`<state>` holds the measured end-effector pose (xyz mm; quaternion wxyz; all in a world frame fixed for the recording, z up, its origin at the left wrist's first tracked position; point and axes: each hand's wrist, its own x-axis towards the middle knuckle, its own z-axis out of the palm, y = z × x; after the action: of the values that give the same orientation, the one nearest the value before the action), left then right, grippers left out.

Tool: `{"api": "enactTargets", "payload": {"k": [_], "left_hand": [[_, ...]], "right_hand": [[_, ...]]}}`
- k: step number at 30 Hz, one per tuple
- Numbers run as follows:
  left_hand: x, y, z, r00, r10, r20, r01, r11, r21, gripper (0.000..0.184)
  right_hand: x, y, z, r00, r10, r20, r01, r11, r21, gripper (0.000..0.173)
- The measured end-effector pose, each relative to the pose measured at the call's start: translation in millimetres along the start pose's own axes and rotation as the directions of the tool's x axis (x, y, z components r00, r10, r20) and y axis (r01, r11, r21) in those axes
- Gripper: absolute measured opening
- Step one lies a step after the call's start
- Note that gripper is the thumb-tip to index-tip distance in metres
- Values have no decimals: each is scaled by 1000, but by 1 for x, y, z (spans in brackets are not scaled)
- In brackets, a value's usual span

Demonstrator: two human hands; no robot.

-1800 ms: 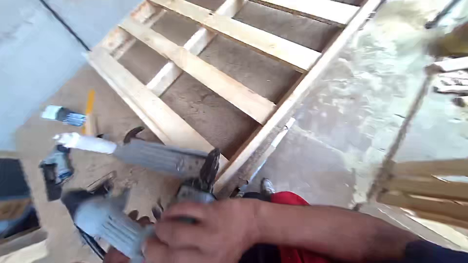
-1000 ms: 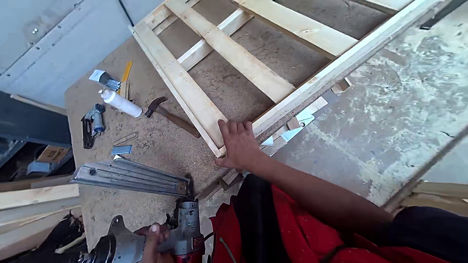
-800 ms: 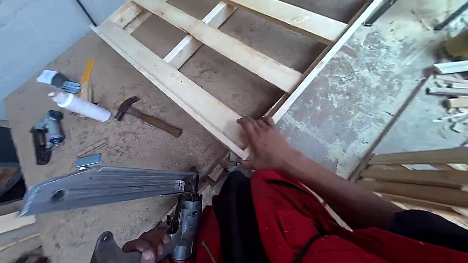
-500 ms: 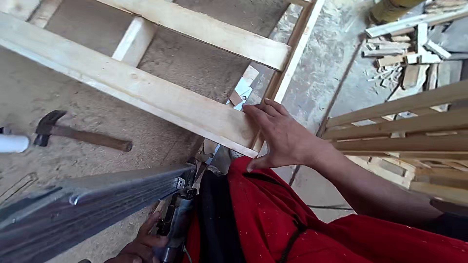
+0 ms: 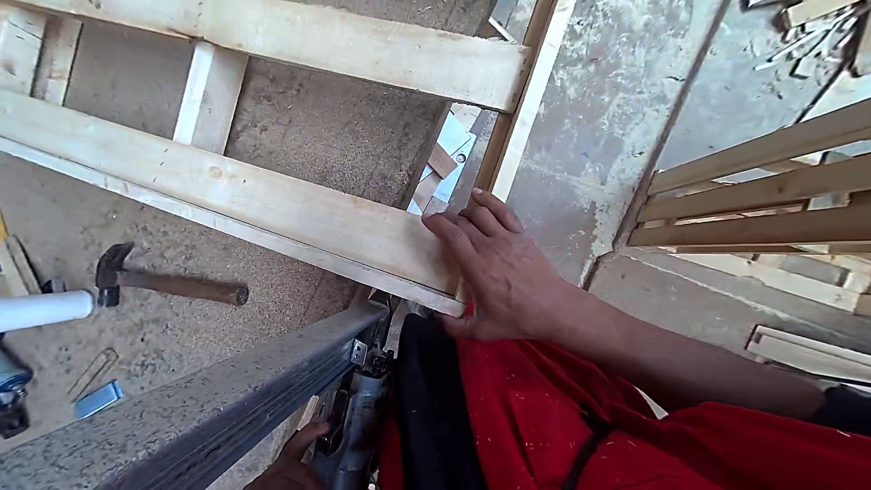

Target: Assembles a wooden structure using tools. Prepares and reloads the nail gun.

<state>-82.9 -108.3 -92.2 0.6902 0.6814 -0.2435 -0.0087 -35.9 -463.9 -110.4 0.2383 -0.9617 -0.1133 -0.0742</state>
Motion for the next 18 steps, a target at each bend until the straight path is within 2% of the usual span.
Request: {"api": "enactTargets", "payload": {"k": [18], "left_hand": [[8,-1,-7,998,-9,59,10,1000,-8,24]], "right_hand": [[0,1,1,1000,-11,-3,11,1000,15,110]]}}
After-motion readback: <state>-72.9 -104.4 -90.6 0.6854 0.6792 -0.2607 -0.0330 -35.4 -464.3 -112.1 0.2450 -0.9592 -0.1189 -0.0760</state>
